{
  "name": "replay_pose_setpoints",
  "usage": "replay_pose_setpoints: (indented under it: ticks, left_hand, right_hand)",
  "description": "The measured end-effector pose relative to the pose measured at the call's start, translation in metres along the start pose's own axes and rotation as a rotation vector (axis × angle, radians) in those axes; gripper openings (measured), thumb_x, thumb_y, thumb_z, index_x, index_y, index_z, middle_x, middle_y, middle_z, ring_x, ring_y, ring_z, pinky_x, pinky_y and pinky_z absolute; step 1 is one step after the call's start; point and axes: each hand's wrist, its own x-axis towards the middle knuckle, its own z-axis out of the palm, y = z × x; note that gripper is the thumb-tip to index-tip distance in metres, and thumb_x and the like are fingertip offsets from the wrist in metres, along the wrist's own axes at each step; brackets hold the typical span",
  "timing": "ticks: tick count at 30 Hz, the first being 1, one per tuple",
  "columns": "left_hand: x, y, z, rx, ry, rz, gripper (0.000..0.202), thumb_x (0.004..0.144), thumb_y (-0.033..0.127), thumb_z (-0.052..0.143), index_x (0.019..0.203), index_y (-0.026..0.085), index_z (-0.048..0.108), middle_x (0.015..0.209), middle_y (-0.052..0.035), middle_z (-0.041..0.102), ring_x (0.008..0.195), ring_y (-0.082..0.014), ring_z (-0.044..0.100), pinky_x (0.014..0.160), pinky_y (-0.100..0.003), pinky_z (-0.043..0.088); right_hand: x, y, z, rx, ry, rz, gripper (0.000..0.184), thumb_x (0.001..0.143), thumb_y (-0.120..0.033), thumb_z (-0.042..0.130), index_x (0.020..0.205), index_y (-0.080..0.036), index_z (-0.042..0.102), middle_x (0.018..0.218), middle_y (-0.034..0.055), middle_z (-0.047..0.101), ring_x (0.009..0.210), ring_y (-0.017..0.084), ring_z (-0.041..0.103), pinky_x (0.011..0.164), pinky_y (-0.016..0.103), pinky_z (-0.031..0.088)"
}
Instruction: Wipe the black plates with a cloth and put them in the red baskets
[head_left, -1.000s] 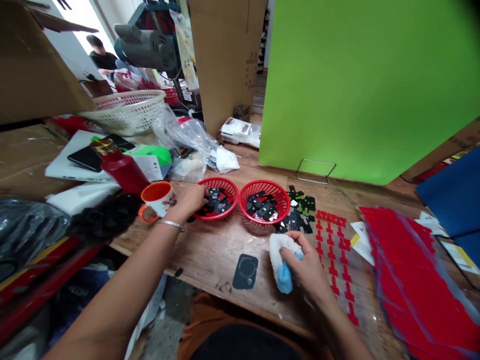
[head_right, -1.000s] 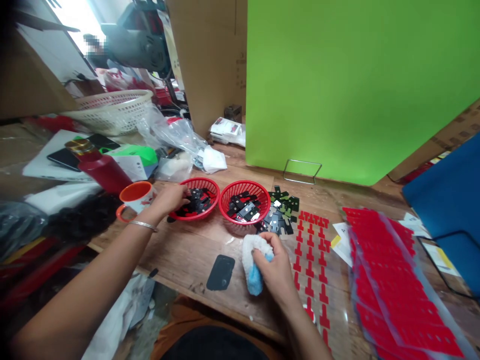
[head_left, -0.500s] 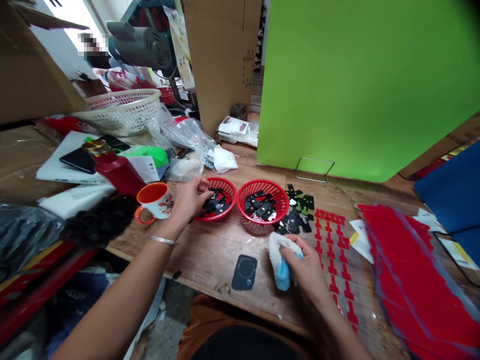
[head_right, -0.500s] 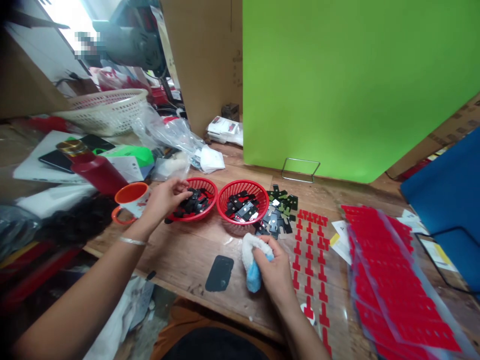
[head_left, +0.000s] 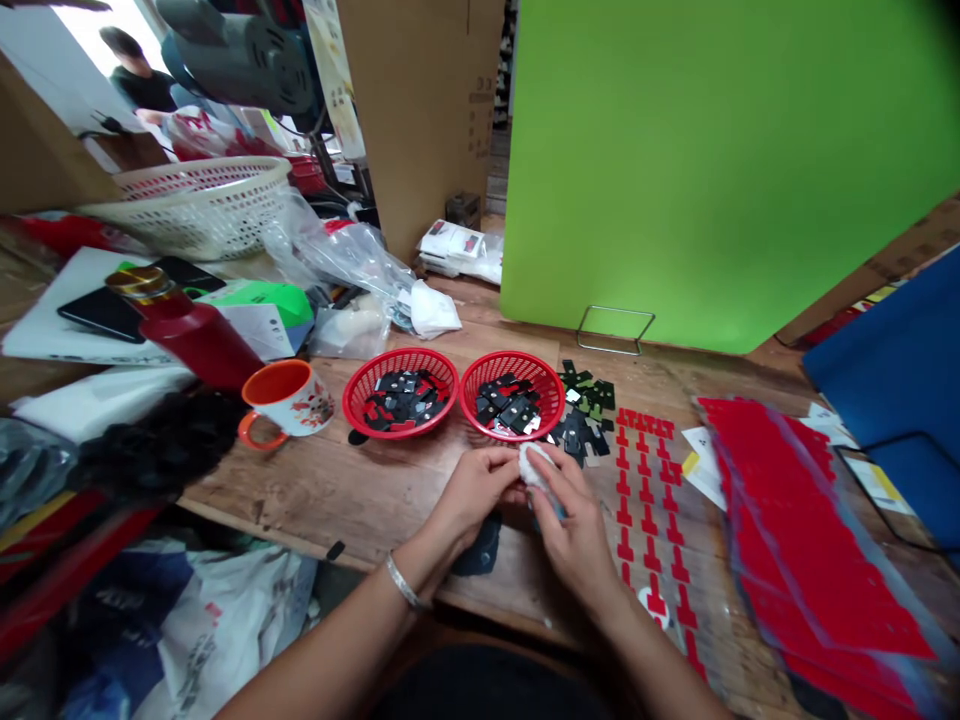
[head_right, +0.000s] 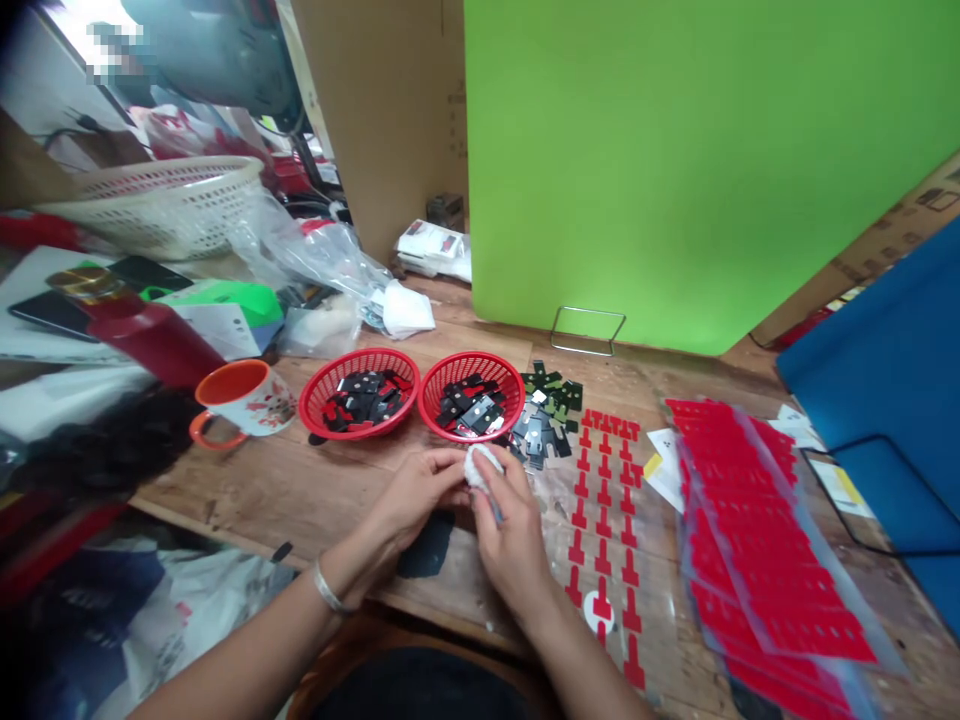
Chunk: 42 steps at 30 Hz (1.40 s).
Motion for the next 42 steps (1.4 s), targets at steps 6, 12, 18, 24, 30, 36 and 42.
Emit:
replay_pose_setpoints:
  ticks: [6,12,18,24,30,36,42]
  left_hand:
    - [-0.003,-0.003,-0.004,-0.034,-0.092,-0.090,0.031,0.063,0.035,0.077,0.079,0.008,0.070,0.068,-0.0046,0.065,0.058,-0.0093,0.060,0.061,-0.021,0.052]
    - [-0.004,-0.009,0.002,0.019,-0.058,-0.140,0.039,0.052,0.024,0.084,0.083,0.006,0.068,0.066,-0.0048,0.066,0.054,-0.0093,0.060,0.058,-0.021,0.052]
    - [-0.002,0.000,0.003,0.035,0.114,0.032,0.029,0.059,0.019,0.078,0.082,0.007,0.066,0.067,-0.0043,0.066,0.052,-0.0080,0.058,0.053,-0.019,0.050]
    - [0.001,0.002,0.003,0.074,0.100,0.082,0.025,0.057,0.018,0.077,0.077,0.008,0.064,0.062,-0.0020,0.064,0.049,-0.0085,0.057,0.050,-0.020,0.048]
    - [0.020,0.055,-0.015,0.283,0.190,0.421,0.027,0.067,0.026,0.072,0.088,0.011,0.067,0.072,-0.0051,0.069,0.058,-0.0146,0.063,0.060,-0.027,0.052]
    - [0.032,0.109,-0.072,1.386,0.312,0.605,0.027,0.080,0.029,0.057,0.101,0.018,0.071,0.098,-0.0104,0.071,0.093,-0.0240,0.063,0.087,-0.034,0.045]
    - [0.059,0.117,-0.137,1.912,0.440,0.118,0.034,0.077,0.015,0.051,0.104,0.011,0.069,0.094,-0.0195,0.069,0.087,-0.0320,0.063,0.076,-0.037,0.046]
  right_hand:
    - [0.004,0.004,-0.009,0.080,0.100,0.189,0.016,0.086,-0.025,0.054,0.097,-0.021,0.065,0.093,0.0043,0.065,0.086,0.019,0.060,0.078,0.029,0.045]
    - [0.005,0.018,-0.004,0.196,0.293,0.419,0.022,0.082,-0.041,0.058,0.083,-0.019,0.060,0.067,-0.0020,0.060,0.059,0.013,0.053,0.055,0.023,0.041]
    - [0.003,0.013,-0.004,0.752,0.224,0.687,0.035,0.077,-0.043,0.063,0.104,-0.021,0.060,0.083,0.0013,0.068,0.066,0.015,0.062,0.058,0.025,0.049]
    - [0.001,0.006,-0.010,0.535,-0.095,0.666,0.033,0.071,-0.045,0.071,0.085,-0.017,0.064,0.064,-0.0006,0.064,0.048,0.012,0.056,0.046,0.022,0.046]
    - [0.003,0.008,-0.008,0.538,0.158,0.724,0.033,0.074,-0.052,0.066,0.076,-0.020,0.058,0.050,-0.0061,0.054,0.037,0.009,0.047,0.035,0.018,0.037]
    - [0.001,0.011,-0.012,0.735,0.237,0.769,0.030,0.071,-0.046,0.072,0.081,-0.020,0.060,0.056,-0.0066,0.058,0.043,0.009,0.054,0.038,0.017,0.042]
    - [-0.001,0.007,-0.016,0.728,0.204,0.736,0.027,0.072,-0.043,0.071,0.081,-0.019,0.061,0.056,-0.0054,0.060,0.043,0.008,0.054,0.039,0.016,0.044]
